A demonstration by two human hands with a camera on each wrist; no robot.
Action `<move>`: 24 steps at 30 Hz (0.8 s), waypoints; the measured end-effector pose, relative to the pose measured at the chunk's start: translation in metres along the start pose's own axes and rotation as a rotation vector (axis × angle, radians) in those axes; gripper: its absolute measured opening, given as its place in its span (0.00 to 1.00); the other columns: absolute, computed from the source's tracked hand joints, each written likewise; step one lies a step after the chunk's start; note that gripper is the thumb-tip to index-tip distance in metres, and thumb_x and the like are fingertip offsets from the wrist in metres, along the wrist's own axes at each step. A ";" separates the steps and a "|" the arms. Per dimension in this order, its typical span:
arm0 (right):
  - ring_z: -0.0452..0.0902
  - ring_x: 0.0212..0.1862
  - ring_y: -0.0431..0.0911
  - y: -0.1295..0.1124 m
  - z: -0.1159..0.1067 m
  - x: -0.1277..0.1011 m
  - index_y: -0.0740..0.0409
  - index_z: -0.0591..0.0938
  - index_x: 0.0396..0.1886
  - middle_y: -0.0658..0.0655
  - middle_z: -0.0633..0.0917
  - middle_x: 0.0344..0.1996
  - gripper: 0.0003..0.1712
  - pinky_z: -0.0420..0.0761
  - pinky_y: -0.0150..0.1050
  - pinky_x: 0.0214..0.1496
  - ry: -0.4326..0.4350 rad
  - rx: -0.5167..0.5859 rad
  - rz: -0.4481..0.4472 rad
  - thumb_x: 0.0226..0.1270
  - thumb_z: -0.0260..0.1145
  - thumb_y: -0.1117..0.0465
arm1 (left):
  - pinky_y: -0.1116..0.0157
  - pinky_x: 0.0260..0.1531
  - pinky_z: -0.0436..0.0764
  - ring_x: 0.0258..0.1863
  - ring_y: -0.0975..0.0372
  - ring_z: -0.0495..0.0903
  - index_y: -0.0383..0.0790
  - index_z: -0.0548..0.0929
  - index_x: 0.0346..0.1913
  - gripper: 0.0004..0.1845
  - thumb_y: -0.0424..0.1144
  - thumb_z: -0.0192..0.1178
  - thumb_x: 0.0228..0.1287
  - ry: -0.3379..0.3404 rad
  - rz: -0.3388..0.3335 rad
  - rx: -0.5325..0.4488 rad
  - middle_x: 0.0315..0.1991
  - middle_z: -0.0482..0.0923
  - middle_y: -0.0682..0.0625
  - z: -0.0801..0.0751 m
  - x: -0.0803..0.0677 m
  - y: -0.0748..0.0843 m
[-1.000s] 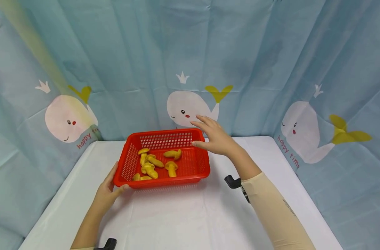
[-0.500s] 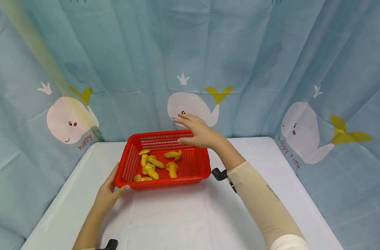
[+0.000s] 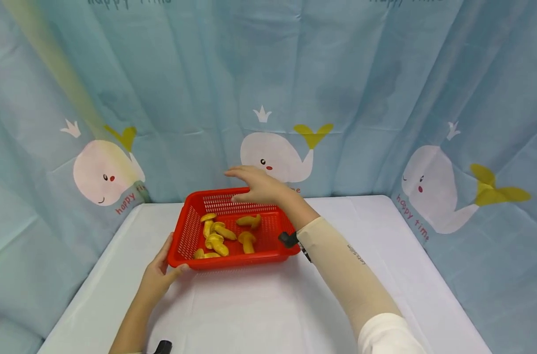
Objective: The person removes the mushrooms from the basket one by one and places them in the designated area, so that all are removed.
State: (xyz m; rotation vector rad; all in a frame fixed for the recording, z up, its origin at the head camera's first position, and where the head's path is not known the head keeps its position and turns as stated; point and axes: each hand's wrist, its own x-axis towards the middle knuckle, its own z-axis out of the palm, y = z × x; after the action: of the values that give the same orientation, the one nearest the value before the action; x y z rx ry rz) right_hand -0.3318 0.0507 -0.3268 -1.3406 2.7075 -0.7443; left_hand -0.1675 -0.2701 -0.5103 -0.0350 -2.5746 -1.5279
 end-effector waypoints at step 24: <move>0.63 0.76 0.46 0.012 0.052 0.058 0.44 0.75 0.73 0.48 0.73 0.73 0.31 0.65 0.46 0.78 -0.003 0.075 0.019 0.71 0.70 0.51 | 0.47 0.71 0.65 0.82 0.59 0.50 0.71 0.48 0.80 0.54 0.45 0.74 0.62 0.020 0.022 0.005 0.82 0.48 0.63 0.000 0.000 -0.002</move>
State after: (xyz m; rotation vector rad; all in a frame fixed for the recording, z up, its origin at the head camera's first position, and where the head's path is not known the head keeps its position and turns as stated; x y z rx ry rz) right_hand -0.3655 -0.0076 -0.3674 -1.2974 2.6576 -0.8326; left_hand -0.1672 -0.2710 -0.5122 -0.0475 -2.5540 -1.5066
